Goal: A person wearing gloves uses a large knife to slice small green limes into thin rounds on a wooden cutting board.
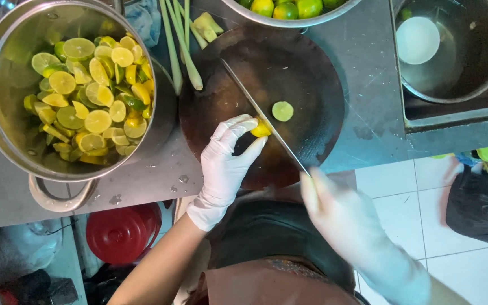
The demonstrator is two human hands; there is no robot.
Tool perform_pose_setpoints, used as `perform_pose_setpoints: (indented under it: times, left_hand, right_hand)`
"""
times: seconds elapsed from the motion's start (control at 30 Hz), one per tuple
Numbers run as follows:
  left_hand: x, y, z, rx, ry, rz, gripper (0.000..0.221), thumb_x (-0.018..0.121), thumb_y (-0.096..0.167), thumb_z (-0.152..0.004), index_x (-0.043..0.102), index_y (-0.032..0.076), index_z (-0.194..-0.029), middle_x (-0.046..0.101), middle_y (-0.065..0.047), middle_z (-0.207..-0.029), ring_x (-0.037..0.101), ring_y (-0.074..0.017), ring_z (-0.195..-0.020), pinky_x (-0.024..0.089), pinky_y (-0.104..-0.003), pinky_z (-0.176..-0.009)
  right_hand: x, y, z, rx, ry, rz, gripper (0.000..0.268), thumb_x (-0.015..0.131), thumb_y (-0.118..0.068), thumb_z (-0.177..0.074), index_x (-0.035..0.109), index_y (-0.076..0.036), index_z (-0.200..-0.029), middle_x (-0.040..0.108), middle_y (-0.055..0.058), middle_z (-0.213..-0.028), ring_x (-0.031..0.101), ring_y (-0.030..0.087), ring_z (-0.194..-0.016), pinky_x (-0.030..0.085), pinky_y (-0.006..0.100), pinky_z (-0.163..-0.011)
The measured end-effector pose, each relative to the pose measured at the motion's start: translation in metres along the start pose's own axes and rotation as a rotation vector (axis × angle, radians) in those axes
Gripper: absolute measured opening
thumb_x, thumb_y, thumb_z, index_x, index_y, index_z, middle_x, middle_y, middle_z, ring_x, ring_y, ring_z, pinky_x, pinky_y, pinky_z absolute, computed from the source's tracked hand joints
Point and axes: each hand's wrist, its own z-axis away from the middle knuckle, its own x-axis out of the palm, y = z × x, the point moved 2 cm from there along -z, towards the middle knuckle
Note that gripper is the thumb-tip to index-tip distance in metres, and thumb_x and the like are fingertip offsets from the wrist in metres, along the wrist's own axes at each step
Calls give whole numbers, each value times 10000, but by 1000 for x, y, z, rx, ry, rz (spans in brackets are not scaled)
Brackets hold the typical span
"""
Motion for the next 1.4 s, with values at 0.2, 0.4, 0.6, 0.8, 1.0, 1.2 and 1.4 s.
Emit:
perform_pose_setpoints:
  times: [0.2,0.4,0.6,0.8,1.0,1.2,1.4]
  left_hand:
    - [1,0,1,-58,18,-13,328,841,101,-872,723,94,-1178,712,-65,-1214,704,-181,-1121,539,-297,-1057]
    - [1,-1,0,2,8,-26,321,836,99,-887,716,99,-1184,716,-57,-1218,716,-188,-1126,553,-293,-1043]
    - [0,1,-2,-144,23,117,319,866,109,-850,750,102,-1147,715,-113,-1178,725,-295,-1096,584,-412,-980]
    - [3,-4,-4,-134,61,78,340,892,170,-825,742,139,-1129,701,-70,-1182,716,-255,-1107,591,-376,-963]
    - [9,-12,3,-81,66,64,389,896,120,-792,701,150,-1128,679,-67,-1160,712,-263,-1082,597,-360,-928]
    - [6,-9,2,-147,71,48,447,867,78,-804,658,141,-1194,643,-76,-1192,693,-271,-1118,588,-372,-960]
    - [6,-3,3,-94,108,36,410,859,48,-835,670,131,-1189,651,-98,-1213,685,-301,-1149,574,-410,-988]
  right_hand:
    - [-6,-26,-28,-172,264,328,191,576,-309,-1075,527,-244,-902,592,-23,-550,670,249,-454,494,335,-392]
    - [7,-7,10,-303,88,616,344,653,-34,-895,599,-212,-1184,593,-32,-962,583,168,-423,511,294,-395]
    - [-8,-31,-44,-55,216,-120,315,524,-369,-1070,675,-131,-928,693,61,-590,714,345,-550,575,452,-505]
    - [11,-5,-1,131,17,8,306,481,-480,-1035,646,-240,-940,672,68,-544,742,309,-582,591,421,-540]
    - [8,-21,-38,60,23,-84,259,487,-359,-1058,644,-165,-987,706,115,-581,752,351,-611,609,480,-599]
    - [-31,-13,-31,379,-217,-651,531,386,-523,-1021,615,-170,-697,589,44,-369,728,255,-474,608,393,-661]
    - [-27,-9,-11,378,-43,-725,437,520,-374,-1062,748,-20,-949,742,271,-745,765,393,-795,575,462,-849]
